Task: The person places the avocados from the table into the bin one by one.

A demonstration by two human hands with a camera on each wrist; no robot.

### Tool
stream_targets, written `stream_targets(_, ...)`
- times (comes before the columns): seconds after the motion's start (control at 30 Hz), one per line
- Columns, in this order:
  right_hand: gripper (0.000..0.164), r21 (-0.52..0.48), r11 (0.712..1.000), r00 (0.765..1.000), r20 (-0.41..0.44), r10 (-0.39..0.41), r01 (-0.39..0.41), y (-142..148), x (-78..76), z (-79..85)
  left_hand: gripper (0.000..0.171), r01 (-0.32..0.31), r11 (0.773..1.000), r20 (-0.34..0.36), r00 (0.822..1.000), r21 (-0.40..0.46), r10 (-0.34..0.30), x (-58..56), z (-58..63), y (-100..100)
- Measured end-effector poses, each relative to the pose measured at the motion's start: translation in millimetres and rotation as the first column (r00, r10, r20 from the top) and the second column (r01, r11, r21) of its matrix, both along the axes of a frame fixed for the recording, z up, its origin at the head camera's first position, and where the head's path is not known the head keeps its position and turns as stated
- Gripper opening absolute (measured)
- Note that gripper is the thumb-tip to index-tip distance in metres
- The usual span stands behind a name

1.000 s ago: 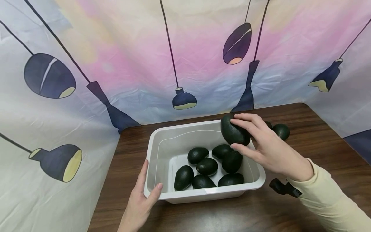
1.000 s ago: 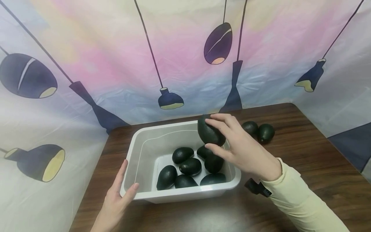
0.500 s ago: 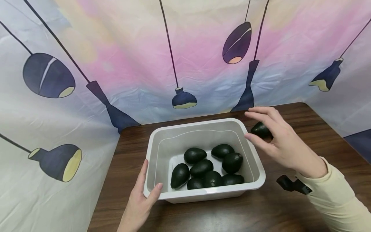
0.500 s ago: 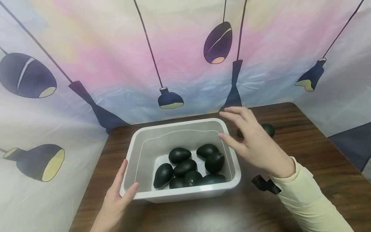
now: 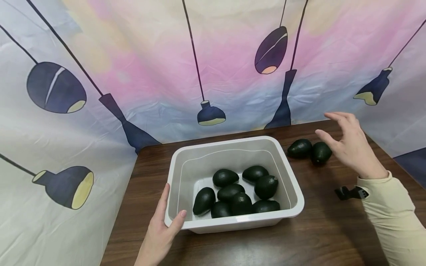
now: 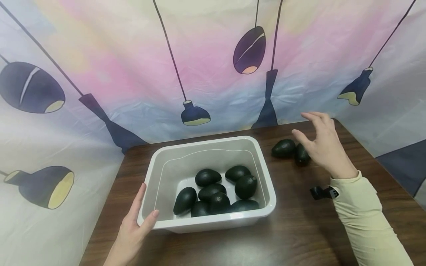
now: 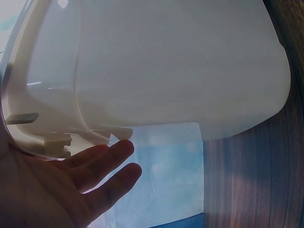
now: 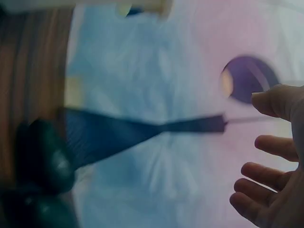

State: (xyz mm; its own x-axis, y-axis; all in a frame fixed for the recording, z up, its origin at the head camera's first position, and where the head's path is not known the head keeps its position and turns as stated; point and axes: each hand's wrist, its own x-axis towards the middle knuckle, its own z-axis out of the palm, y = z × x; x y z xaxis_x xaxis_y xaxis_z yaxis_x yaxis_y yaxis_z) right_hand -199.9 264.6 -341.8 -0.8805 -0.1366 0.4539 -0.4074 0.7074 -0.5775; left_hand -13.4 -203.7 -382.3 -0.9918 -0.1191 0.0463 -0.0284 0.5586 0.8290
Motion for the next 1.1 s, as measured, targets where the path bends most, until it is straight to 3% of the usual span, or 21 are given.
stream_targets(0.27, 0.066, 0.039, 0.997, 0.983, 0.173, -0.067, 0.061, 26, -24.5, -46.2, 0.078, -0.007, 1.0, -0.004, 1.0, -0.015, 0.007, -0.6, -1.2, -1)
stream_targets(0.6, 0.082, 0.072, 0.995, 0.922, 0.375, -0.093, 0.071, 38, -36.7, -92.3, 0.078, -0.001, 1.0, -0.022, 1.0, -0.013, 0.001, -0.7, -2.1, 0)
stream_targets(0.83, 0.082, 0.096, 0.992, 0.905, 0.41, -0.113, 0.081, 40, -38.8, -113.0, 0.078, 0.0, 1.0, -0.026, 1.0, -0.025, 0.0, -1.7, -2.2, 0)
stream_targets(1.1, 0.08, 0.109, 0.992, 0.904, 0.413, -0.105, 0.065, 37, -40.0, -121.5, 0.078, -0.012, 0.999, -0.015, 1.0, -0.038, 0.011, -1.8, -1.7, 0)
